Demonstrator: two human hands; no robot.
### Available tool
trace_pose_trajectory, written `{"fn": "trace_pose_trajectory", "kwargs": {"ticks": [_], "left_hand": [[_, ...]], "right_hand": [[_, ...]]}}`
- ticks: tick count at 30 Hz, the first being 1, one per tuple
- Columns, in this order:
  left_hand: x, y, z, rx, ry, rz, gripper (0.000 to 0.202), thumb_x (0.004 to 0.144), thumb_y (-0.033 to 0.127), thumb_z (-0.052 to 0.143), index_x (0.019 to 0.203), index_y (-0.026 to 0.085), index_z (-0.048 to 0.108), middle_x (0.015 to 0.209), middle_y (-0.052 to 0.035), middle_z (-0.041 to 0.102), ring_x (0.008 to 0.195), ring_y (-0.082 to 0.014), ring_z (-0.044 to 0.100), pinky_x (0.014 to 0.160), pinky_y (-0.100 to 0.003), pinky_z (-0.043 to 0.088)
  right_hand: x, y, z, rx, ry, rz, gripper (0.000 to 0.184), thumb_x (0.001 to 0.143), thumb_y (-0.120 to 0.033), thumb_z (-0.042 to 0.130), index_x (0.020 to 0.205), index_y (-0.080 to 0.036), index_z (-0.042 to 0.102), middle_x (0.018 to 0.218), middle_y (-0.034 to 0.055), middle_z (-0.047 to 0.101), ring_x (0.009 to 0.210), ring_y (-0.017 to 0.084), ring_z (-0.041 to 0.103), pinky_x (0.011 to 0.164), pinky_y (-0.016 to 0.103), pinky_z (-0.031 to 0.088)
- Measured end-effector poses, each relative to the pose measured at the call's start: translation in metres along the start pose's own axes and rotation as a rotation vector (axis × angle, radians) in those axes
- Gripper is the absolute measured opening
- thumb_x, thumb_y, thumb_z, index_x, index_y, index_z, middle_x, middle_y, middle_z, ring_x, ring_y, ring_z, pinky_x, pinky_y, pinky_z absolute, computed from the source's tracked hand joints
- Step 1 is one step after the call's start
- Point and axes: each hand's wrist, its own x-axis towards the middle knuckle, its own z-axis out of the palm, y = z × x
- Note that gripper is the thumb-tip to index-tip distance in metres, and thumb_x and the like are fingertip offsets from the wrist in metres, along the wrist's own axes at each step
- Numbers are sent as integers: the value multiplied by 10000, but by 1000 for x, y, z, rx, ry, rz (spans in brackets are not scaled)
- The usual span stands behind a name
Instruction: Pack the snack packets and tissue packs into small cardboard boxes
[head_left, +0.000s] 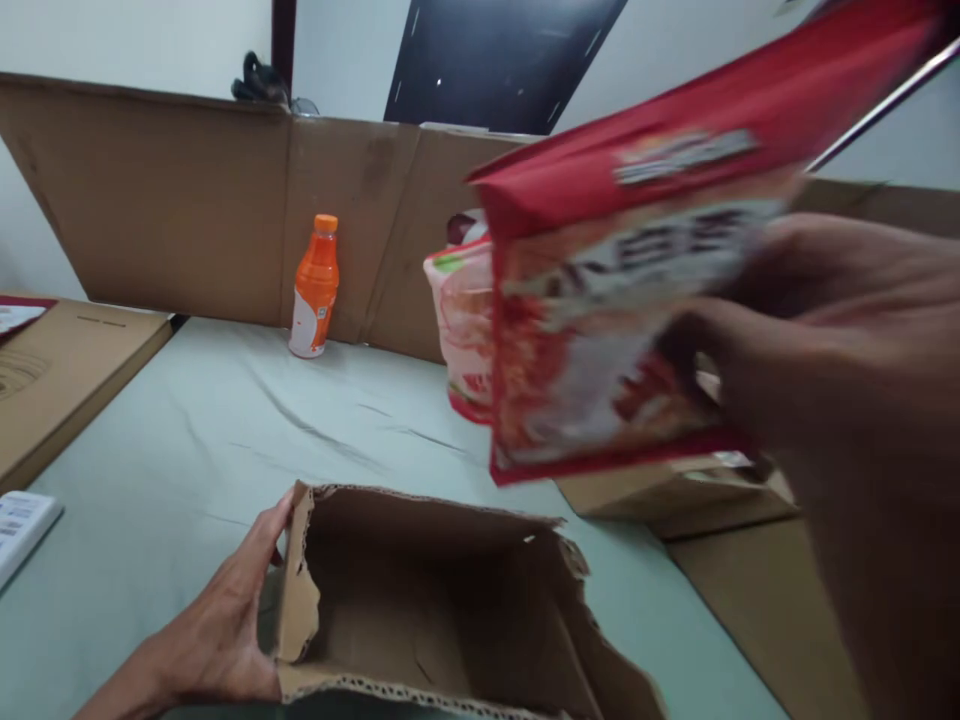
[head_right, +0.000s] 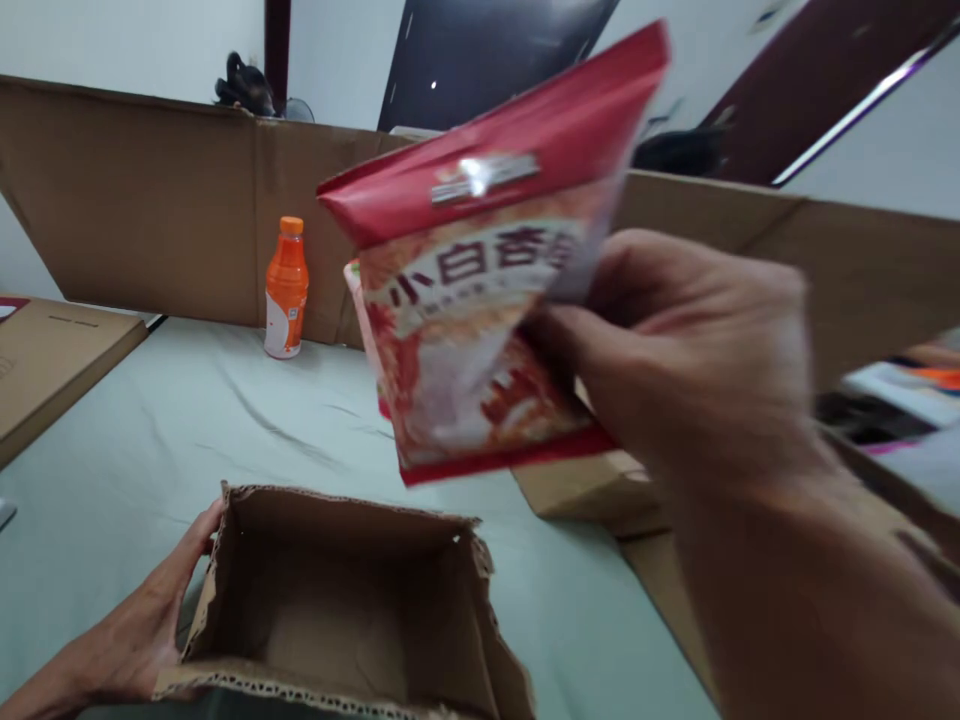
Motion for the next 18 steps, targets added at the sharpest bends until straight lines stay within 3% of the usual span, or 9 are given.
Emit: {"fn": "trace_pose_trajectory", "kwargs": {"ticks": [4, 7, 9, 11, 14, 18], "left_hand": [[-15, 2, -7, 9, 29, -41, 1240, 734, 649, 821, 1623, 420, -13, 1706, -127, 168, 1517, -509, 236, 1194, -731, 265], [-19, 9, -23, 34, 98, -53, 1211, 742, 607, 819, 1638, 353, 46, 1692, -135, 218, 1515, -479, 273, 1205, -670, 318], [-19, 12, -45, 92, 176, -84, 1158, 757, 547, 815, 1637, 330, 94, 1677, -133, 266, 1503, -454, 318, 1185, -631, 383], [-17, 10, -76, 181, 320, -123, 1107, 749, 537, 824, 1621, 308, 182, 1626, -135, 374, 1445, -432, 425, 1130, -593, 469], [-6, 0, -138, 304, 602, -157, 1077, 714, 607, 840, 1568, 246, 293, 1467, -141, 553, 1278, -404, 589, 1009, -552, 568], [24, -18, -223, 391, 832, -133, 957, 853, 547, 772, 1559, 215, 218, 1493, -135, 483, 1238, -358, 590, 981, -523, 567]], "right_hand": [[41, 12, 66, -188, -150, -134, 139, 909, -388, 520, 858, -349, 644, 973, 38, 745, 878, 280, 651, 813, 457, 546], [44, 25, 117, -150, -281, -129, 186, 872, -367, 519, 877, -285, 686, 953, 77, 772, 863, 273, 666, 838, 441, 539], [35, 34, 141, -113, -332, -111, 236, 845, -369, 508, 870, -237, 702, 933, 117, 780, 820, 279, 687, 776, 432, 547], [22, 45, 152, -87, -363, -90, 286, 827, -397, 501, 876, -214, 715, 900, 127, 781, 747, 272, 689, 718, 424, 548], [0, 67, 152, -49, -404, -60, 333, 804, -454, 521, 904, -222, 738, 886, 104, 787, 707, 263, 695, 699, 415, 556], [-28, 108, 133, -21, -411, 22, 349, 800, -518, 563, 913, -246, 751, 1028, 103, 798, 957, 326, 740, 828, 454, 580]]}}
